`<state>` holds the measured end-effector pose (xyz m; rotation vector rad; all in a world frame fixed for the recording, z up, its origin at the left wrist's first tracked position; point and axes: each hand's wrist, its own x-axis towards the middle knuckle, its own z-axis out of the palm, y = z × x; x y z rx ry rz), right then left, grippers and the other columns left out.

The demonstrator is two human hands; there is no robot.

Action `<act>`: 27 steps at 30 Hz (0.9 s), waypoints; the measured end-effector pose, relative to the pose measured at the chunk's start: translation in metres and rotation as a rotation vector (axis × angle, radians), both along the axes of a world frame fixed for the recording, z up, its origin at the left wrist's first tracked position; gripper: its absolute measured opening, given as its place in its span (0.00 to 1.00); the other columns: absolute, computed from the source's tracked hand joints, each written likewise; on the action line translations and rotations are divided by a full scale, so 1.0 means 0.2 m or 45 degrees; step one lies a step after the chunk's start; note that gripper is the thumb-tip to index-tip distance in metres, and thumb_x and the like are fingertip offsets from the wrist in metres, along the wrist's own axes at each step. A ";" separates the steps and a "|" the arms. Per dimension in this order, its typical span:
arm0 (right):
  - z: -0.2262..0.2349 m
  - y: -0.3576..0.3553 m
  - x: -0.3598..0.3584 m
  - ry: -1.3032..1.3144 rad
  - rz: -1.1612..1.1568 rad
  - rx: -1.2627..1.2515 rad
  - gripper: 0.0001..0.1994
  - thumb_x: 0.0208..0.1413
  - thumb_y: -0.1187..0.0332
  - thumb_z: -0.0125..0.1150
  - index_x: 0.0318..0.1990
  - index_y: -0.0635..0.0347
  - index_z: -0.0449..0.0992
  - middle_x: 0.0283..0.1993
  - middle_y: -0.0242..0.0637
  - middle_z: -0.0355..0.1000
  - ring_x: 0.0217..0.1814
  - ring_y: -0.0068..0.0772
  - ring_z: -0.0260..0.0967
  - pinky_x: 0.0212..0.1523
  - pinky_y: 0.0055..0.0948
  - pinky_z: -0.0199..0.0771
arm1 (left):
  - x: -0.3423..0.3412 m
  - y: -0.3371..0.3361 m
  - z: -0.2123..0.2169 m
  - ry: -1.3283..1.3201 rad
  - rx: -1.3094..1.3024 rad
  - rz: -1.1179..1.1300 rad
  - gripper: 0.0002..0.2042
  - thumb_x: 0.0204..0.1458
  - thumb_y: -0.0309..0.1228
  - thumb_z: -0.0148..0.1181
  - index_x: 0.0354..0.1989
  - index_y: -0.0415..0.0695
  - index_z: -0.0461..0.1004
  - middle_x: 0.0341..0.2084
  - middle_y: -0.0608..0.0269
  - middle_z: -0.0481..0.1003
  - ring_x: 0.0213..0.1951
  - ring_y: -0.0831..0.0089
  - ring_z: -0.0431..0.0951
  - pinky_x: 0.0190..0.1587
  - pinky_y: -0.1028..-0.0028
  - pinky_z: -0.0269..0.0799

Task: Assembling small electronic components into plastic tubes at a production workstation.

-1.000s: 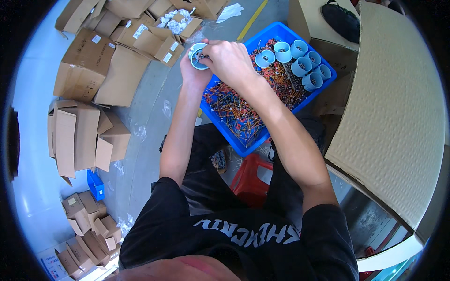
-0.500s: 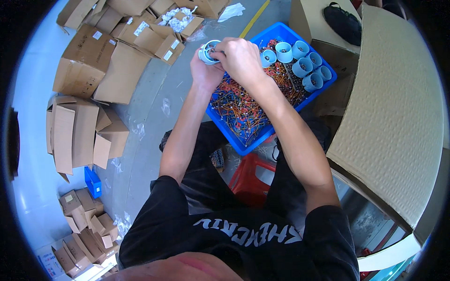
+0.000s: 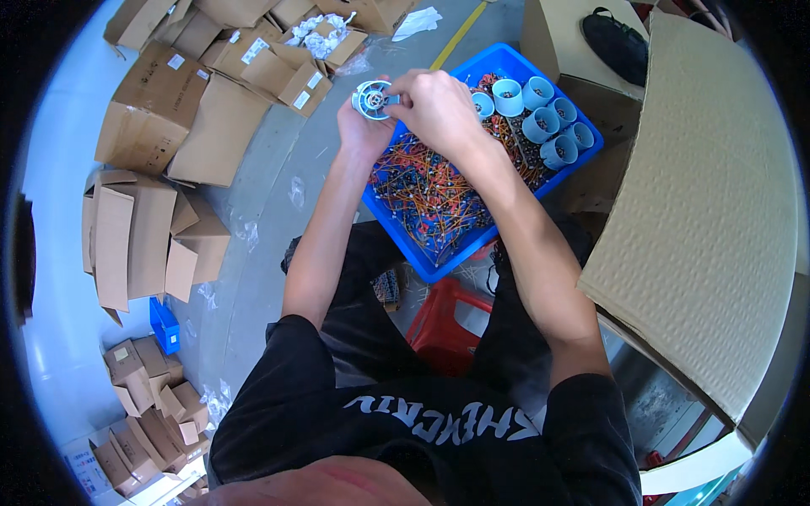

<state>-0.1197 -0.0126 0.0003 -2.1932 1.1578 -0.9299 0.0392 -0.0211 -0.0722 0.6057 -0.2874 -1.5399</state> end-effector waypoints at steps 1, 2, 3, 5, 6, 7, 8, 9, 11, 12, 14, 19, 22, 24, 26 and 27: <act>0.00 -0.01 -0.01 0.002 -0.002 0.002 0.13 0.39 0.67 0.70 0.36 0.59 0.81 0.33 0.41 0.75 0.34 0.45 0.74 0.35 0.39 0.74 | 0.00 0.00 0.00 0.002 0.002 -0.002 0.19 0.61 0.36 0.34 0.44 0.35 0.70 0.37 0.54 0.75 0.38 0.64 0.76 0.44 0.66 0.72; 0.00 -0.02 -0.03 -0.043 0.008 -0.065 0.16 0.38 0.67 0.71 0.38 0.58 0.80 0.35 0.41 0.74 0.36 0.45 0.74 0.36 0.39 0.74 | 0.01 0.00 0.01 0.001 -0.023 -0.052 0.19 0.61 0.36 0.34 0.45 0.35 0.70 0.38 0.54 0.75 0.39 0.63 0.76 0.45 0.64 0.72; -0.01 -0.03 -0.04 -0.087 0.019 -0.133 0.19 0.37 0.67 0.71 0.41 0.57 0.79 0.38 0.41 0.74 0.38 0.44 0.73 0.38 0.39 0.74 | 0.01 0.01 0.01 0.001 -0.049 -0.102 0.19 0.61 0.36 0.34 0.45 0.35 0.70 0.38 0.53 0.75 0.40 0.62 0.76 0.47 0.63 0.71; -0.02 -0.03 -0.04 -0.129 0.028 -0.198 0.21 0.36 0.67 0.72 0.43 0.56 0.78 0.40 0.40 0.73 0.40 0.44 0.73 0.39 0.38 0.74 | 0.01 0.02 0.01 0.003 -0.072 -0.154 0.19 0.61 0.36 0.34 0.45 0.35 0.70 0.38 0.53 0.75 0.41 0.61 0.76 0.48 0.61 0.71; -0.04 -0.03 -0.04 -0.138 0.069 -0.275 0.23 0.35 0.67 0.73 0.44 0.55 0.77 0.42 0.40 0.73 0.42 0.44 0.72 0.40 0.39 0.74 | -0.02 0.05 0.07 -0.168 -0.010 -0.153 0.20 0.61 0.38 0.33 0.45 0.36 0.70 0.38 0.52 0.75 0.42 0.61 0.76 0.48 0.60 0.72; -0.05 -0.02 -0.03 -0.146 0.110 -0.352 0.25 0.35 0.66 0.73 0.46 0.54 0.75 0.43 0.40 0.72 0.43 0.44 0.72 0.41 0.39 0.74 | -0.05 0.07 0.13 -0.338 0.052 -0.151 0.21 0.61 0.39 0.32 0.45 0.36 0.70 0.38 0.52 0.76 0.42 0.61 0.76 0.47 0.59 0.73; -0.06 -0.01 -0.02 -0.154 0.152 -0.429 0.26 0.34 0.66 0.74 0.47 0.53 0.74 0.44 0.40 0.71 0.45 0.44 0.71 0.42 0.39 0.74 | -0.06 0.08 0.16 -0.508 0.113 -0.150 0.22 0.61 0.40 0.30 0.45 0.37 0.69 0.38 0.51 0.76 0.43 0.60 0.77 0.47 0.58 0.73; -0.07 -0.02 -0.02 -0.152 0.150 -0.428 0.26 0.34 0.66 0.74 0.47 0.53 0.74 0.44 0.40 0.71 0.45 0.44 0.71 0.42 0.39 0.74 | -0.05 0.07 0.13 -0.506 0.113 -0.152 0.22 0.61 0.40 0.30 0.45 0.37 0.69 0.38 0.51 0.76 0.43 0.60 0.77 0.47 0.58 0.73; -0.07 -0.03 -0.01 -0.115 0.127 -0.504 0.26 0.34 0.66 0.74 0.46 0.53 0.74 0.44 0.40 0.71 0.44 0.46 0.71 0.42 0.40 0.74 | -0.01 0.04 0.11 -0.049 -0.181 -0.437 0.26 0.62 0.45 0.28 0.47 0.37 0.68 0.39 0.51 0.75 0.45 0.61 0.76 0.47 0.60 0.74; -0.07 -0.04 -0.01 -0.097 0.116 -0.542 0.25 0.34 0.66 0.74 0.46 0.53 0.74 0.44 0.41 0.71 0.43 0.47 0.72 0.41 0.40 0.74 | -0.01 0.04 0.13 0.182 -0.327 -0.575 0.27 0.62 0.48 0.27 0.47 0.36 0.68 0.40 0.51 0.75 0.46 0.62 0.76 0.46 0.61 0.74; -0.07 -0.03 -0.02 -0.083 0.071 -0.477 0.25 0.35 0.66 0.73 0.46 0.54 0.73 0.44 0.41 0.71 0.43 0.47 0.72 0.41 0.40 0.75 | -0.03 0.05 0.17 0.028 -0.216 -0.506 0.26 0.63 0.48 0.30 0.49 0.37 0.67 0.41 0.52 0.75 0.47 0.63 0.75 0.48 0.63 0.74; -0.12 -0.07 -0.06 -0.038 -0.040 -0.316 0.26 0.36 0.67 0.72 0.47 0.54 0.72 0.46 0.42 0.70 0.42 0.50 0.72 0.39 0.42 0.75 | -0.09 0.07 0.19 -0.705 -0.103 -0.296 0.23 0.63 0.46 0.42 0.54 0.37 0.64 0.45 0.55 0.73 0.50 0.66 0.73 0.50 0.68 0.71; -0.13 -0.08 -0.07 -0.033 -0.031 -0.305 0.26 0.36 0.69 0.71 0.47 0.55 0.70 0.46 0.44 0.70 0.42 0.51 0.72 0.40 0.43 0.75 | -0.11 0.05 0.13 -1.076 -0.232 -0.155 0.22 0.61 0.42 0.48 0.54 0.36 0.64 0.45 0.56 0.73 0.49 0.68 0.73 0.50 0.70 0.70; -0.14 -0.08 -0.06 -0.046 0.008 -0.324 0.25 0.37 0.71 0.70 0.47 0.56 0.68 0.45 0.48 0.69 0.43 0.54 0.70 0.41 0.44 0.74 | -0.12 0.04 0.09 -1.395 -0.384 0.056 0.20 0.59 0.36 0.55 0.54 0.35 0.64 0.44 0.57 0.73 0.48 0.69 0.73 0.49 0.72 0.69; -0.15 -0.08 -0.04 -0.069 0.020 -0.343 0.24 0.38 0.73 0.68 0.46 0.57 0.67 0.45 0.51 0.68 0.44 0.56 0.69 0.42 0.45 0.73 | -0.12 0.04 0.08 -1.519 -0.356 0.101 0.19 0.58 0.34 0.56 0.53 0.36 0.65 0.44 0.56 0.73 0.48 0.67 0.74 0.48 0.71 0.69; -0.16 -0.08 -0.03 -0.094 0.030 -0.363 0.23 0.38 0.74 0.67 0.45 0.58 0.66 0.44 0.54 0.67 0.46 0.58 0.68 0.43 0.46 0.73 | -0.13 0.05 0.08 -1.643 -0.329 0.144 0.19 0.56 0.33 0.57 0.52 0.36 0.65 0.43 0.54 0.74 0.47 0.65 0.74 0.48 0.71 0.69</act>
